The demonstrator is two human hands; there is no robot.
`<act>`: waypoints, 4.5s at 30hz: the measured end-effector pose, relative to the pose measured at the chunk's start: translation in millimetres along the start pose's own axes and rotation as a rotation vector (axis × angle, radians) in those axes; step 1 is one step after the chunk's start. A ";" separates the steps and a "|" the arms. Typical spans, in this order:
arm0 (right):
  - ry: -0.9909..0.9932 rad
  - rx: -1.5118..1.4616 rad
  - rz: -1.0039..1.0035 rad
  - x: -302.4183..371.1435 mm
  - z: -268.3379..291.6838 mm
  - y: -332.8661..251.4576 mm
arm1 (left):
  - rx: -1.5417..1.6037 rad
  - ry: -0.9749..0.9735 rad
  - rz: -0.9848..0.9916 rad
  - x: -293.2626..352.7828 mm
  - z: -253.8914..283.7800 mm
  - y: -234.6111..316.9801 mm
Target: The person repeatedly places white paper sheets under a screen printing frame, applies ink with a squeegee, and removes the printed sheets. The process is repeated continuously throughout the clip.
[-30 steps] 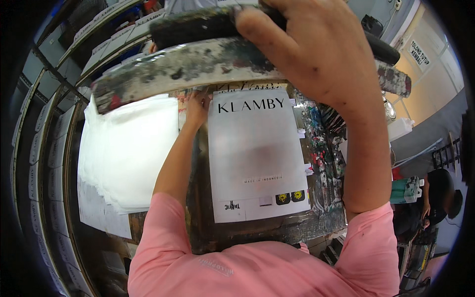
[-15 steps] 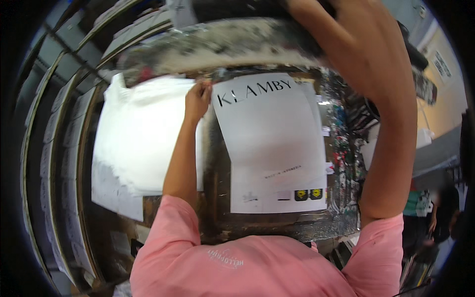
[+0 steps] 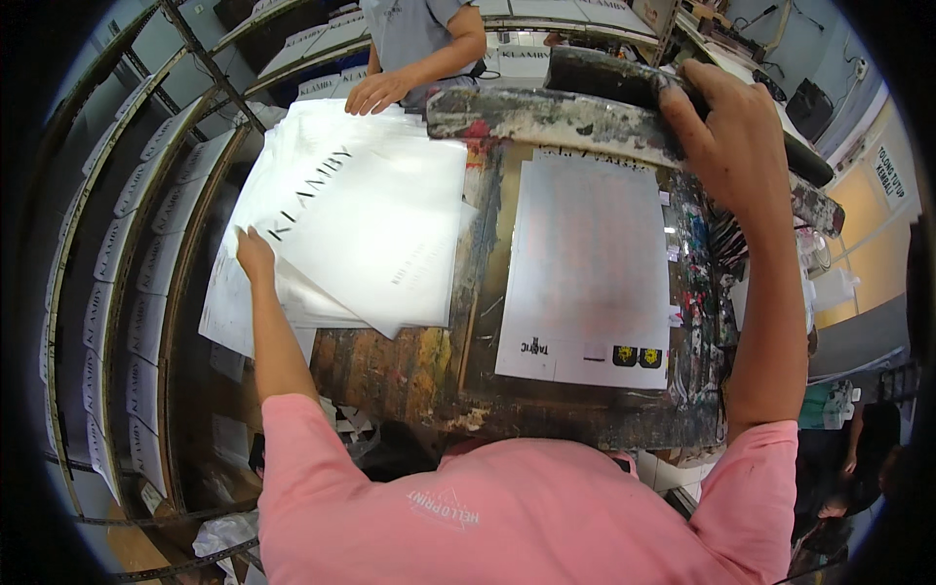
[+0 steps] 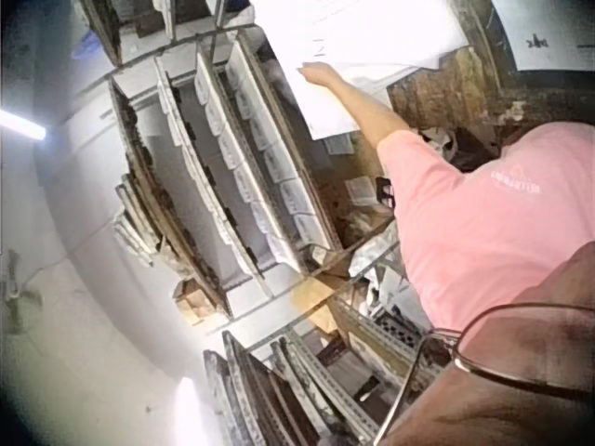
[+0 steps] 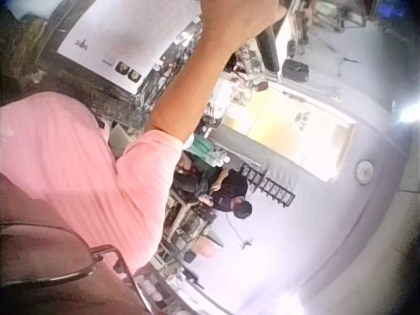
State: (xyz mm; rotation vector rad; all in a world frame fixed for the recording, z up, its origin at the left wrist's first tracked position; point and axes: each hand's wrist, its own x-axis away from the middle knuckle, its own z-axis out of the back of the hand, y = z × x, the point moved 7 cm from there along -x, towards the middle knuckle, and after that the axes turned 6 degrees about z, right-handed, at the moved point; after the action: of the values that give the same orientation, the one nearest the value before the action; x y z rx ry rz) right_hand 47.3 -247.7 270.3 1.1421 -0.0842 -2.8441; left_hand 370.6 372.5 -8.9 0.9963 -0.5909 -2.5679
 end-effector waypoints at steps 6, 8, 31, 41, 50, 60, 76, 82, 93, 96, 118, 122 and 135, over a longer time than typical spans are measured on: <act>-0.020 0.034 0.002 -1.5 2.6 -6.7 | -0.042 -0.629 -1.254 229.9 5.0 160.6; -0.104 0.238 0.097 -14.2 2.5 -12.0 | -0.010 -0.705 -1.341 276.4 5.8 188.4; -0.043 -0.009 0.052 1.0 15.3 15.7 | 0.582 -1.089 -1.454 560.1 1.3 458.4; 0.199 -0.022 0.099 -33.6 22.4 8.1 | 0.866 -1.003 -0.828 433.8 54.8 425.1; -0.573 -0.156 0.241 150.3 -52.3 -48.6 | 1.056 -1.150 0.027 330.6 126.0 238.9; -0.661 -0.326 -0.071 277.7 -143.8 -85.4 | 0.255 -0.795 -0.550 396.0 73.4 162.5; -0.571 -0.193 0.087 53.8 -378.3 121.7 | 0.367 -0.910 -0.454 393.3 75.2 158.5; -0.449 -0.137 0.065 80.5 -369.1 108.3 | 0.476 -0.875 -0.510 399.0 78.1 159.2; -0.734 -0.230 -0.090 224.8 -146.4 -52.2 | 0.745 -0.900 -0.269 400.7 83.3 162.0; -0.671 -0.306 -0.086 208.4 -81.5 -67.5 | 1.101 -0.928 -0.036 386.9 106.6 195.1; -0.025 0.010 -0.029 -46.3 23.6 12.7 | 0.562 -0.738 -0.788 297.9 -217.3 434.0; -0.028 0.020 -0.071 -46.5 22.9 11.2 | 0.787 -0.790 -0.606 285.3 -203.8 446.1; 0.023 0.030 0.001 -3.0 4.9 -0.8 | 0.814 -0.553 0.011 191.3 -78.7 157.1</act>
State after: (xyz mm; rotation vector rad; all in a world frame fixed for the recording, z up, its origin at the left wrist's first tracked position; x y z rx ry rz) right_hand 46.1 -246.5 275.8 1.1800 -0.1257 -2.8373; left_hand 313.6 133.5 -92.9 0.4235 -1.8708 -2.5985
